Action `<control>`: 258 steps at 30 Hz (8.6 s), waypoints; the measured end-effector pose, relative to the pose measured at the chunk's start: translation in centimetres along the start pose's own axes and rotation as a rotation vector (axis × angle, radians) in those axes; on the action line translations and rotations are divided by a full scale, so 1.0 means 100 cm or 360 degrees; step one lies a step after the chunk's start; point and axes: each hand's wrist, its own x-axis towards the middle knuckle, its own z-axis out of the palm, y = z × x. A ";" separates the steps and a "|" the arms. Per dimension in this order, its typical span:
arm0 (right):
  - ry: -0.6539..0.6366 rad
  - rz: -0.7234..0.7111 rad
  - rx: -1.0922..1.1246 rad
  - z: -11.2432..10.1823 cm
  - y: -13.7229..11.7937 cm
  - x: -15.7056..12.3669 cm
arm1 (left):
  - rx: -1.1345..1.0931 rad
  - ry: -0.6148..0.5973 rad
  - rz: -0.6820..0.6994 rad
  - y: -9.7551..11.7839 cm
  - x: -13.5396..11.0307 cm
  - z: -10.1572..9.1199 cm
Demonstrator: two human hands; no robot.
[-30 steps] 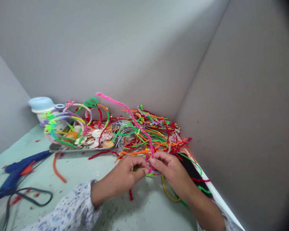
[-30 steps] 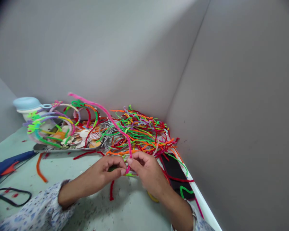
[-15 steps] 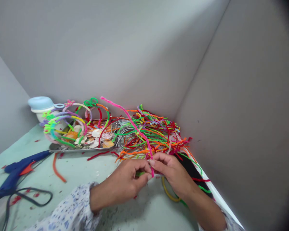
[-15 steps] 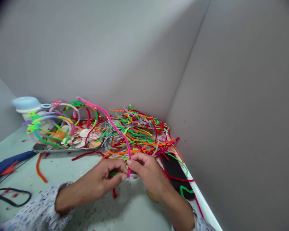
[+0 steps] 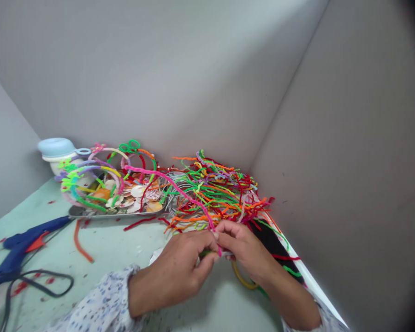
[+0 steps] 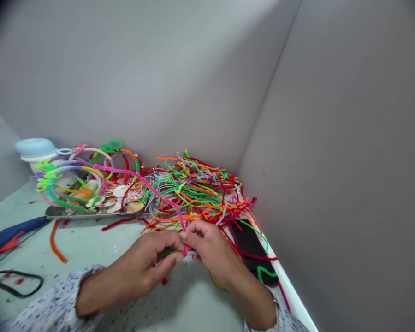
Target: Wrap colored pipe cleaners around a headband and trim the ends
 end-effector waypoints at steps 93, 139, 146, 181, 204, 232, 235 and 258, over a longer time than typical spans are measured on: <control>0.0045 0.0374 0.1055 -0.002 0.018 0.013 | 0.0429 0.0487 0.0544 -0.011 0.003 0.003; 0.0316 -0.0189 0.0271 0.018 0.008 0.000 | -0.0646 0.0443 -0.0250 -0.005 0.011 -0.001; 0.0236 -0.0083 0.0490 0.021 0.006 -0.002 | -0.0441 0.0535 -0.0153 -0.007 0.008 0.002; 0.0176 -0.0005 0.0330 0.024 -0.004 -0.013 | 0.0215 0.0732 0.0250 -0.008 0.004 0.006; 0.0156 -0.0388 -0.0356 0.008 -0.009 -0.016 | -0.0021 0.0810 -0.0079 -0.015 0.011 -0.014; 0.0741 -0.1816 -0.1821 -0.002 0.004 -0.008 | -0.0380 0.0383 -0.0203 -0.002 0.009 -0.012; 0.0686 -0.1815 -0.1828 -0.003 0.003 -0.006 | -0.0323 0.0381 -0.0170 -0.003 0.009 -0.011; 0.0636 -0.1920 -0.1927 -0.008 0.014 -0.002 | -0.0516 0.0375 -0.0303 -0.008 0.013 -0.010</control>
